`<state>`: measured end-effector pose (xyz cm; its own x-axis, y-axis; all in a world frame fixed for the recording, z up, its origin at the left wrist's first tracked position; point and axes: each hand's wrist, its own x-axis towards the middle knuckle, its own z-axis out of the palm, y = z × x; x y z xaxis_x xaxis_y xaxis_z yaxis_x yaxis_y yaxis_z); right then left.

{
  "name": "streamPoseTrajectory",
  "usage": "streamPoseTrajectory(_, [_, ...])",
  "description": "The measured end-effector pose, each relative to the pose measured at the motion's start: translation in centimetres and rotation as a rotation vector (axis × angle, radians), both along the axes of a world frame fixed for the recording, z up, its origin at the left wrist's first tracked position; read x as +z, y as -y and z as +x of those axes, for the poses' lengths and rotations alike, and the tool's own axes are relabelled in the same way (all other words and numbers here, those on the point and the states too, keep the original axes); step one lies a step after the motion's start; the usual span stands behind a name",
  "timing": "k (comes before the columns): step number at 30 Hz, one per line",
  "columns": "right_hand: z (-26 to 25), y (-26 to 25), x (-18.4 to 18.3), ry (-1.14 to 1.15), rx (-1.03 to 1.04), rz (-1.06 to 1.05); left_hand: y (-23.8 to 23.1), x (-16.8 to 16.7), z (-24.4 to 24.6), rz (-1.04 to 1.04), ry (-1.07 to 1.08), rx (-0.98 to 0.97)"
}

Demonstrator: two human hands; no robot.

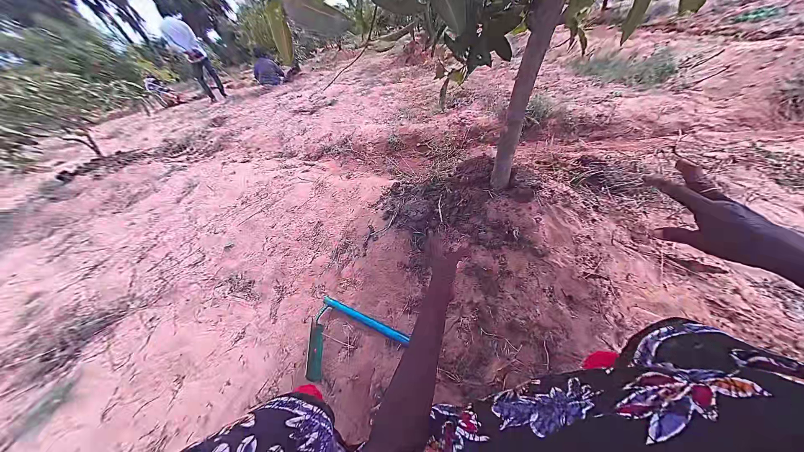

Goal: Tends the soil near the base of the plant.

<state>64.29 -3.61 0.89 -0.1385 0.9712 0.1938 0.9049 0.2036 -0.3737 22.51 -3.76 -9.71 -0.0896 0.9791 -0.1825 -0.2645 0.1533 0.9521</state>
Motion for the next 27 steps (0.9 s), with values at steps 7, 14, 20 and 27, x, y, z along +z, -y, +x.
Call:
streamPoseTrajectory(7, [-20.3,-0.9,8.2,-0.119,0.452,0.295,1.2,2.5,5.4,-0.365,0.538,0.045])
streamPoseTrajectory(14, [-26.5,3.9,-2.7,-0.198,0.578,-0.486,4.3,4.6,6.4,-0.269,1.032,0.064])
streamPoseTrajectory(20, [-24.2,0.0,-5.0,0.023,0.366,-0.454,3.3,7.2,2.1,-0.104,0.479,0.261])
streamPoseTrajectory(27, [-29.1,4.9,-2.5,0.482,0.545,-0.661,4.2,7.3,3.8,0.251,0.054,0.188])
